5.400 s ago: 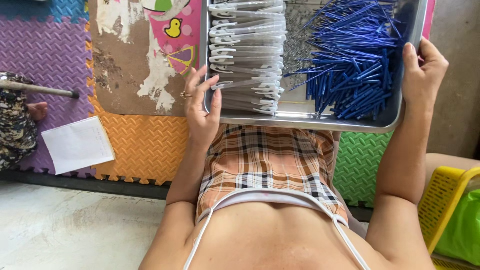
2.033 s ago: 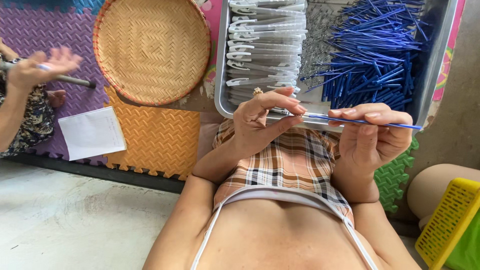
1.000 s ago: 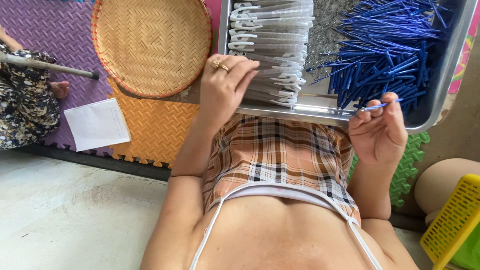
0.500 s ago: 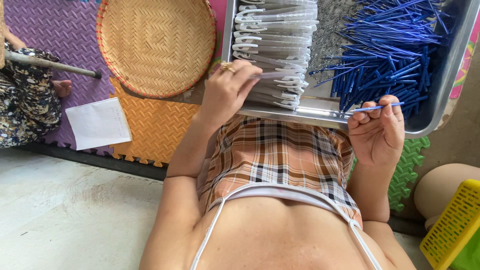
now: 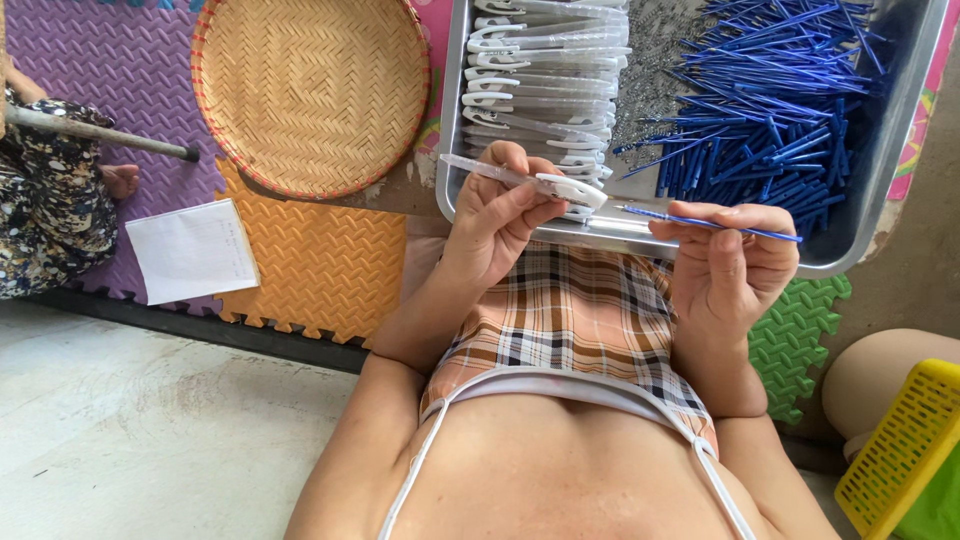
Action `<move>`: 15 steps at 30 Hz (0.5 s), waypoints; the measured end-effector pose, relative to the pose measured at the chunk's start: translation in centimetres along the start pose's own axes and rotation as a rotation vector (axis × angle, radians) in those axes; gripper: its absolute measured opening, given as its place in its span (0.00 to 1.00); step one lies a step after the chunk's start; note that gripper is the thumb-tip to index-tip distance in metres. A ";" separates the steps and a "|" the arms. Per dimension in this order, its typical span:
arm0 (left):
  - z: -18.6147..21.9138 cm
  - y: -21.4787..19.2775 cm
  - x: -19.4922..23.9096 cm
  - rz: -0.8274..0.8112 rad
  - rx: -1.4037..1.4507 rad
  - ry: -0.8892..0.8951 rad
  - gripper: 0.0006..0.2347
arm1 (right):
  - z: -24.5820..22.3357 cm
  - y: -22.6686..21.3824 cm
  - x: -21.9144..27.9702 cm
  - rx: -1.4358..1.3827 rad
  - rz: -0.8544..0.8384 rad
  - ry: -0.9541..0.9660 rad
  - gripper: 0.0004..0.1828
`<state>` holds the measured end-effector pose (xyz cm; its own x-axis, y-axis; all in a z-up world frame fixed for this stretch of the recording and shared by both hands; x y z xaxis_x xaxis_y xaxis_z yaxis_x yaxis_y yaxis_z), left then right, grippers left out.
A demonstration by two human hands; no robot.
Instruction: The person assembles pens by inserting blue ink cartridges into clear plastic pen bodies. They pick up a pen body and a cartridge from a metal tray, insert the cartridge, and place the finished pen into a woven basket.
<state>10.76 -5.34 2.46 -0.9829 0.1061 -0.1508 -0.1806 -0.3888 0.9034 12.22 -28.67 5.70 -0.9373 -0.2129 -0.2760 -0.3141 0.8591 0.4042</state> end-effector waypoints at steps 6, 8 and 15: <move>0.1 1.2 0.1 -0.027 -0.135 0.007 0.06 | -0.2 0.8 -0.4 0.046 -0.024 0.000 0.07; 0.7 1.8 0.5 -0.044 -0.277 0.050 0.05 | -0.2 1.0 -0.7 0.009 -0.051 0.048 0.06; 1.8 3.7 0.9 -0.090 -0.548 0.123 0.08 | 0.8 0.5 -1.2 -0.183 -0.156 0.167 0.04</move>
<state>9.28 -5.02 6.45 -0.9540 0.0662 -0.2923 -0.2242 -0.8047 0.5497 13.30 -27.59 5.51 -0.8829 -0.4221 -0.2060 -0.4639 0.7152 0.5228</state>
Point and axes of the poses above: each hand's wrist, its own x-axis away from the middle knuckle, its own y-axis out of the palm, z = x × y, the point moved 10 cm from there along -x, towards the middle knuckle, and after that the axes turned 11 degrees about -z, right-handed, at the moved point
